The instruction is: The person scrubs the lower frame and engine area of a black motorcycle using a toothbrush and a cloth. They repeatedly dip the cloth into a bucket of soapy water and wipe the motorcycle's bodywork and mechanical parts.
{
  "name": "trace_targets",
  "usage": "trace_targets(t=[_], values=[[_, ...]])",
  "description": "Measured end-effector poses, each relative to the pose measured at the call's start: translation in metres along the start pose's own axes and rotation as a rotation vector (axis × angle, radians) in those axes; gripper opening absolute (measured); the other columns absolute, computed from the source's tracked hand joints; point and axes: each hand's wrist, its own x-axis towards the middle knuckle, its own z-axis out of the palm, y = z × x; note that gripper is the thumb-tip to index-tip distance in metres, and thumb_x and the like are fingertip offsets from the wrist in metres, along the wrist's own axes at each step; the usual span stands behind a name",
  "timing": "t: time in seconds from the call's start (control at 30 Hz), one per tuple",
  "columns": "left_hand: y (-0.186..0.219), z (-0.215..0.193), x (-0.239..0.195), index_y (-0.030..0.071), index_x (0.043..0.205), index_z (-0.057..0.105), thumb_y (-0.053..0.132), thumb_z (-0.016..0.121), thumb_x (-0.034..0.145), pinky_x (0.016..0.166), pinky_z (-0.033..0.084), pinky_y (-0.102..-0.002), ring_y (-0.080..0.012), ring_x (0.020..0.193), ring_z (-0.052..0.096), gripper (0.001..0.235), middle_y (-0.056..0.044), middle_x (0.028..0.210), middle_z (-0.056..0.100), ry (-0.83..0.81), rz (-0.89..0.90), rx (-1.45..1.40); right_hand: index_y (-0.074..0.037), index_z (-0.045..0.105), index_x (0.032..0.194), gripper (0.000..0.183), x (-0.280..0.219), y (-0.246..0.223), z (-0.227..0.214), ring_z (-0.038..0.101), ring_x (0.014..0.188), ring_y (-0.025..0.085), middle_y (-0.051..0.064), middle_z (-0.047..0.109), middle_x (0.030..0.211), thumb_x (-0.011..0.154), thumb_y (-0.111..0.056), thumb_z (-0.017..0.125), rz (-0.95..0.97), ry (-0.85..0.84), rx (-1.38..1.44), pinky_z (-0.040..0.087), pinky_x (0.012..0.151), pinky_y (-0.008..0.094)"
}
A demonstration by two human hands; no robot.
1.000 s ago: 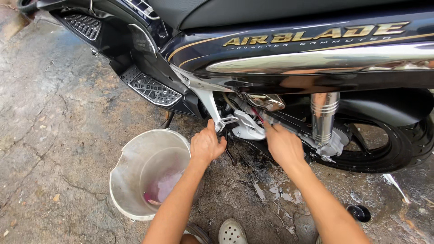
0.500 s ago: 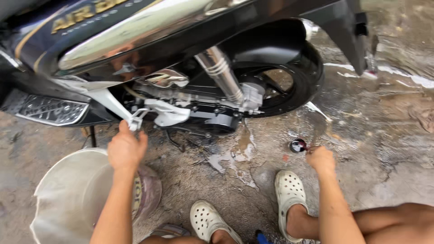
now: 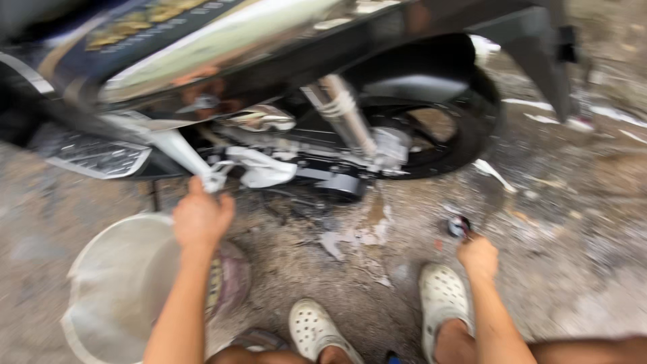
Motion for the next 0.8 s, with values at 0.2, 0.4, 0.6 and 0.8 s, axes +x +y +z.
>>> trace_targets(t=[0.2,0.4,0.6,0.8], values=[[-0.001,0.004,0.004,0.010,0.124,0.053,0.040,0.064,0.085,0.079,0.061,-0.053,-0.0424,0.084,0.076,0.051,-0.020,0.087,0.075,-0.018,0.021,-0.092,-0.003,0.072,0.124,0.030,-0.156,-0.112,-0.012,0.068,0.094,0.045,0.026,0.071,0.082,0.105,-0.017,0.053,-0.228,0.084,0.568,0.049,0.089,0.056],[0.003,-0.014,0.002,0.007,0.135,0.042,0.041,0.054,0.095,0.064,0.058,-0.054,-0.0399,0.072,0.072,0.054,-0.014,0.082,0.071,-0.155,0.005,-0.082,-0.012,0.066,0.128,0.042,-0.290,-0.207,-0.090,0.049,0.055,0.017,0.006,0.066,0.072,0.089,-0.007,0.053,-0.370,-0.243,0.836,0.037,0.056,0.034],[-0.004,-0.004,0.001,0.010,0.130,0.047,0.042,0.058,0.085,0.081,0.060,-0.055,-0.0433,0.086,0.075,0.056,-0.018,0.092,0.074,-0.085,0.031,-0.168,-0.012,0.071,0.131,0.042,-0.296,-0.302,-0.139,0.067,0.088,0.052,0.026,0.071,0.088,0.091,-0.014,0.057,-0.970,-0.051,0.577,0.050,0.079,0.062],[-0.005,0.005,0.006,0.011,0.127,0.045,0.043,0.057,0.085,0.079,0.060,-0.055,-0.0440,0.084,0.075,0.054,-0.016,0.090,0.073,-0.094,0.041,-0.237,-0.036,0.070,0.135,0.044,-0.245,-0.375,-0.094,0.069,0.062,0.042,0.002,0.065,0.099,0.096,-0.031,0.052,-1.289,0.291,-0.075,0.061,0.069,0.055]])
